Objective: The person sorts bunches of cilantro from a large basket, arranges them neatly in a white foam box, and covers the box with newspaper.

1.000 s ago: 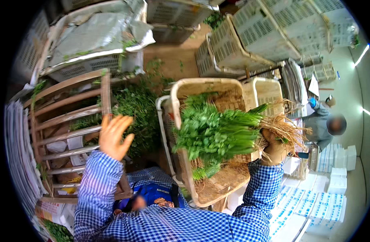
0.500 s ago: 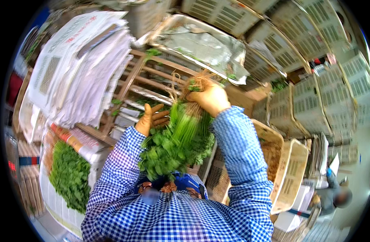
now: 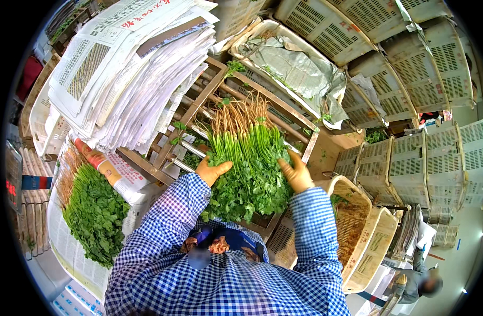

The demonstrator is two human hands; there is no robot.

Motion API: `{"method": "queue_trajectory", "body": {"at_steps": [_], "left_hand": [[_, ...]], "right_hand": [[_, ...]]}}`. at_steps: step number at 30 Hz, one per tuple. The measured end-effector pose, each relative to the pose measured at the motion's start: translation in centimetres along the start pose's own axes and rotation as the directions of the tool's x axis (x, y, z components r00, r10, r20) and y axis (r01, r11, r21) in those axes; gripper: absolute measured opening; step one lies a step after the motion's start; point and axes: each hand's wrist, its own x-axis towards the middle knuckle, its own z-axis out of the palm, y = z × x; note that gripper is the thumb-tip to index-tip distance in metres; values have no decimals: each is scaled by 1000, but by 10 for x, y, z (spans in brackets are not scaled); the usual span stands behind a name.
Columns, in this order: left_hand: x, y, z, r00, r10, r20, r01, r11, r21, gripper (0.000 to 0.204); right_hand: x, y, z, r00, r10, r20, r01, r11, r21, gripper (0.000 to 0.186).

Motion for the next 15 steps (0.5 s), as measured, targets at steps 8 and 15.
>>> {"method": "queue_trajectory", "body": {"at_steps": [8,15], "left_hand": [[6,-11,-23,993,10,-121,-16,999,-49,99],[-118,118,35,943,24,-331,68,963,262,134]], "right_hand": [[-27,-18,58,1000,-18,-1,17,938,345,98],[-68,-13,32,985,76,-154,-5,907,421,83]]}}
